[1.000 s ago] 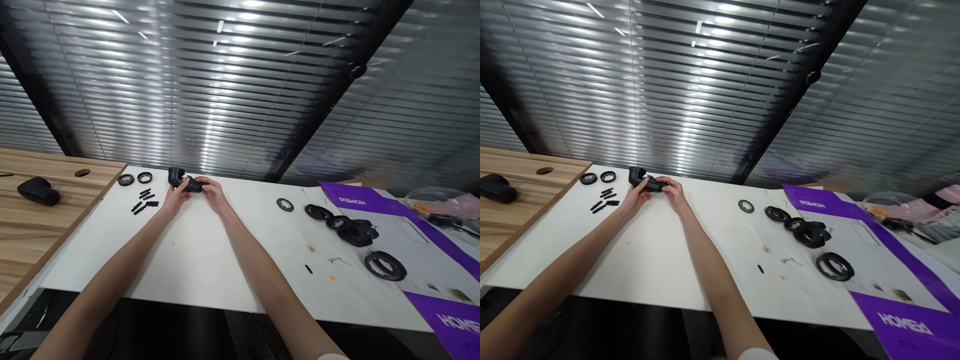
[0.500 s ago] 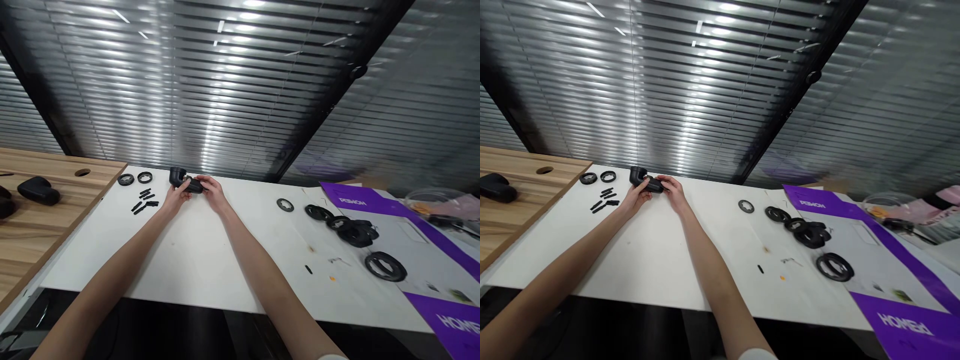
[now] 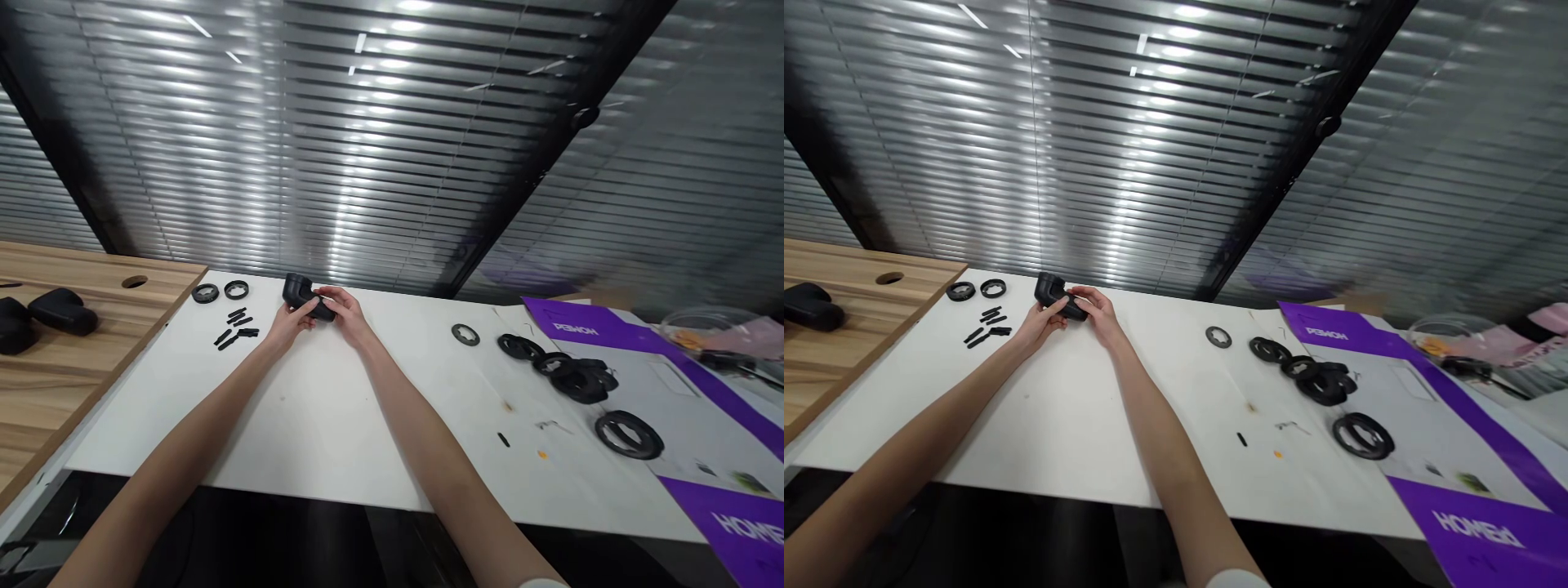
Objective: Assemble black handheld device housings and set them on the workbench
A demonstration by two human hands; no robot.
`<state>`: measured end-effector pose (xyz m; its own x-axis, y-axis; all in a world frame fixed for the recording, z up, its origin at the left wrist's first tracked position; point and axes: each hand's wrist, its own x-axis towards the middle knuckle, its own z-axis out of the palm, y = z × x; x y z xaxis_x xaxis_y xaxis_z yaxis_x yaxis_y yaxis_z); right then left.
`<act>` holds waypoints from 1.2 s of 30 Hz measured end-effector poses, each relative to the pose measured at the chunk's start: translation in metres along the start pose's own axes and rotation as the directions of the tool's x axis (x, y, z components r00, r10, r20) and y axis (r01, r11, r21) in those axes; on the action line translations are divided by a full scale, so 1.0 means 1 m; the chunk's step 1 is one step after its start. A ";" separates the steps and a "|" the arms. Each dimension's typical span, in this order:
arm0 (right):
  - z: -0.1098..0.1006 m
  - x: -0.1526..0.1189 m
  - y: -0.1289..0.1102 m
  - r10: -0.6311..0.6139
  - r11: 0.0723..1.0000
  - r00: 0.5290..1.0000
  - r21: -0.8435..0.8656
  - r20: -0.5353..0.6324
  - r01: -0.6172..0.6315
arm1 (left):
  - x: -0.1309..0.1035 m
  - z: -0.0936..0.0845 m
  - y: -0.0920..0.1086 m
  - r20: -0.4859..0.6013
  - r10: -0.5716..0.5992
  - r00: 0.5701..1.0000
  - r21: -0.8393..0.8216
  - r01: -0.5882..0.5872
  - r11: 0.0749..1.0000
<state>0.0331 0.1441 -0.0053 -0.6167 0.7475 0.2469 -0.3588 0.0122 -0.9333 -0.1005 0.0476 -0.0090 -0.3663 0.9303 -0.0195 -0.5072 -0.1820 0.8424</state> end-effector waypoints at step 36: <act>0.001 0.001 0.001 0.076 0.997 0.996 0.002 -0.036 -0.076 | 0.001 0.000 0.002 0.016 -0.030 0.999 -0.018 0.031 0.999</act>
<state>0.0314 0.1438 -0.0060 -0.6166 0.7697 0.1656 -0.3124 -0.0462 -0.9488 -0.1021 0.0477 -0.0073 -0.3379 0.9405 -0.0361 -0.5320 -0.1592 0.8316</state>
